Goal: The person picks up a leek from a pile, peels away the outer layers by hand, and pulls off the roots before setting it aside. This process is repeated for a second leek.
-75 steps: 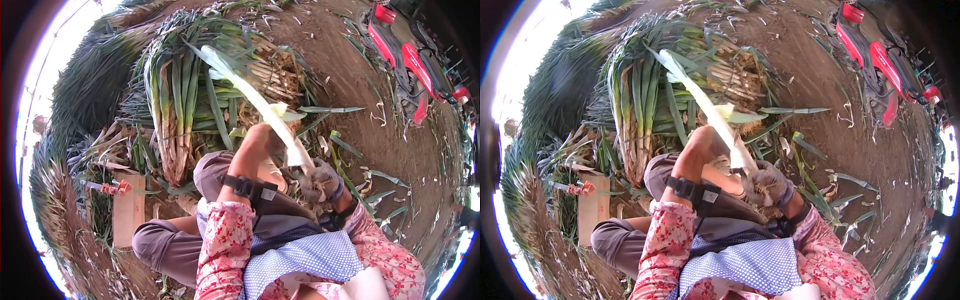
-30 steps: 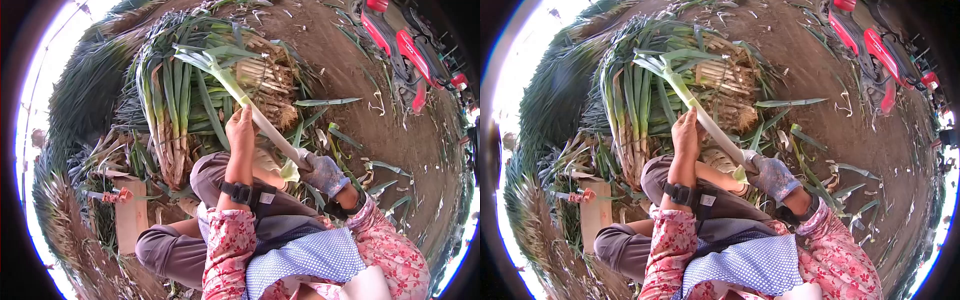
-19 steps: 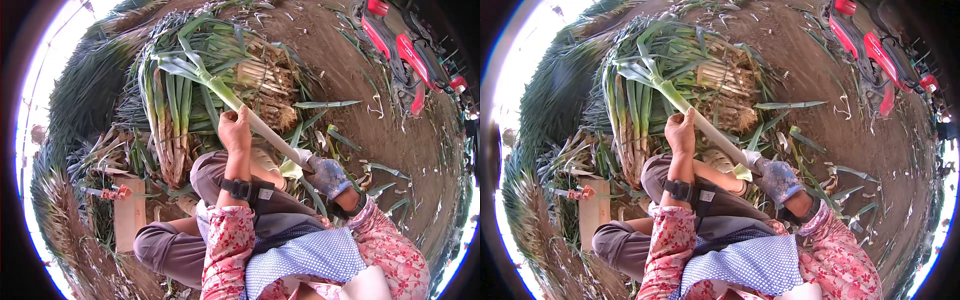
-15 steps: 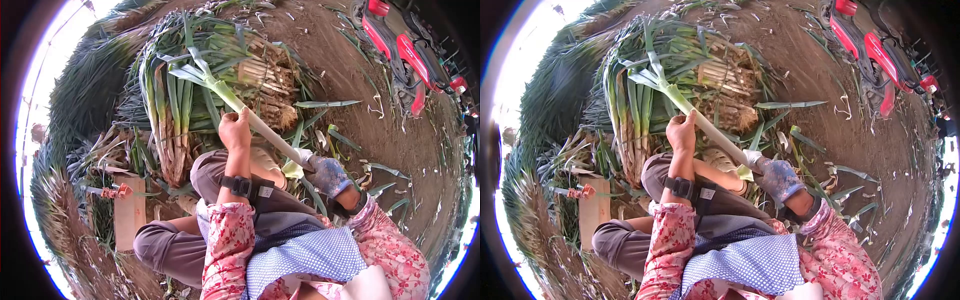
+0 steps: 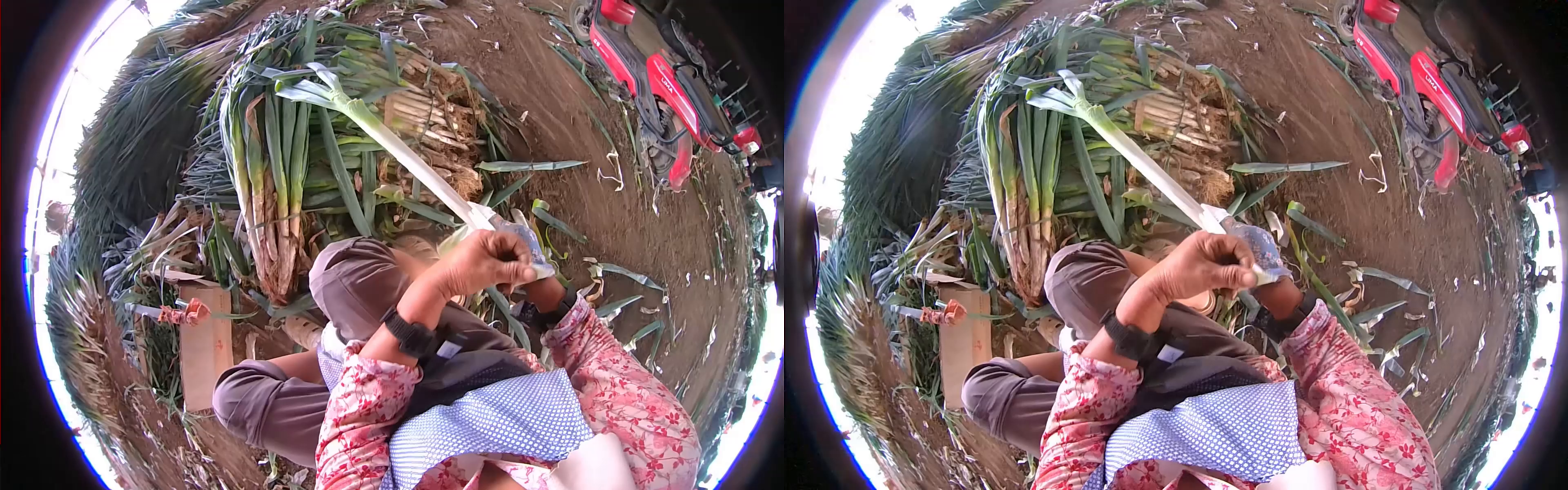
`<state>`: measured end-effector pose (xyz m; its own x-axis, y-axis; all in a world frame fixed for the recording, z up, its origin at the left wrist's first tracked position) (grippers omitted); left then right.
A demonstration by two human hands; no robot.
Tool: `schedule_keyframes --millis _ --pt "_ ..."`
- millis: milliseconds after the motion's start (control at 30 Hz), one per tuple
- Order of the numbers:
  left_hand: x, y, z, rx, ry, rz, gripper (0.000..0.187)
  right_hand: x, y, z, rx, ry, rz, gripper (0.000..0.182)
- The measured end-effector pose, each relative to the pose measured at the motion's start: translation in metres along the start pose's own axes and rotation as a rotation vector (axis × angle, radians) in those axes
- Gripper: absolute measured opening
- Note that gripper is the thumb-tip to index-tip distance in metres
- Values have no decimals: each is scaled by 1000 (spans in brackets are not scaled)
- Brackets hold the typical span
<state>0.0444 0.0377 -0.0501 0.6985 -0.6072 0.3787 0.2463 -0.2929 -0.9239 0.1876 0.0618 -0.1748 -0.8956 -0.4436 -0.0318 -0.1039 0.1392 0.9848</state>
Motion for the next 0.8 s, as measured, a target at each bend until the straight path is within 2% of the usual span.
schedule_keyframes --millis 100,167,233,267,367,500,700,800 --pt "-30 -14 -11 -49 -487 -68 19 2 26 25 -58 -68 -424 33" --pt "-73 0 -17 266 -990 -124 26 15 56 24 -90 -98 -701 36" --pt "-107 22 -25 208 -1244 -64 29 37 108 11 -125 -118 -971 41" --pt "-98 7 -28 159 -1183 -98 30 43 124 5 -59 -116 -979 46" --pt "-98 12 -29 125 -1159 -155 28 44 116 5 -82 -85 -958 46" --pt "-98 15 -29 210 -1073 -336 23 46 129 -3 -89 -102 -917 46" --pt "-99 19 -27 198 -1041 -380 17 41 124 -4 -26 -69 -920 48" --pt "-100 18 -28 162 -1096 -435 11 45 125 -5 -65 -85 -901 48"
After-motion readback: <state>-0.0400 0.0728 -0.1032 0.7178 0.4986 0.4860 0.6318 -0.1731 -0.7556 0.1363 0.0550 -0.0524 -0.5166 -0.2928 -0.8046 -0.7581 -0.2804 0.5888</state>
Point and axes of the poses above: each hand's wrist, its own z-axis towards the middle knuckle, its own x-axis out of the palm, y = z × x, the point moved 4 cm from there along z, towards the middle knuckle
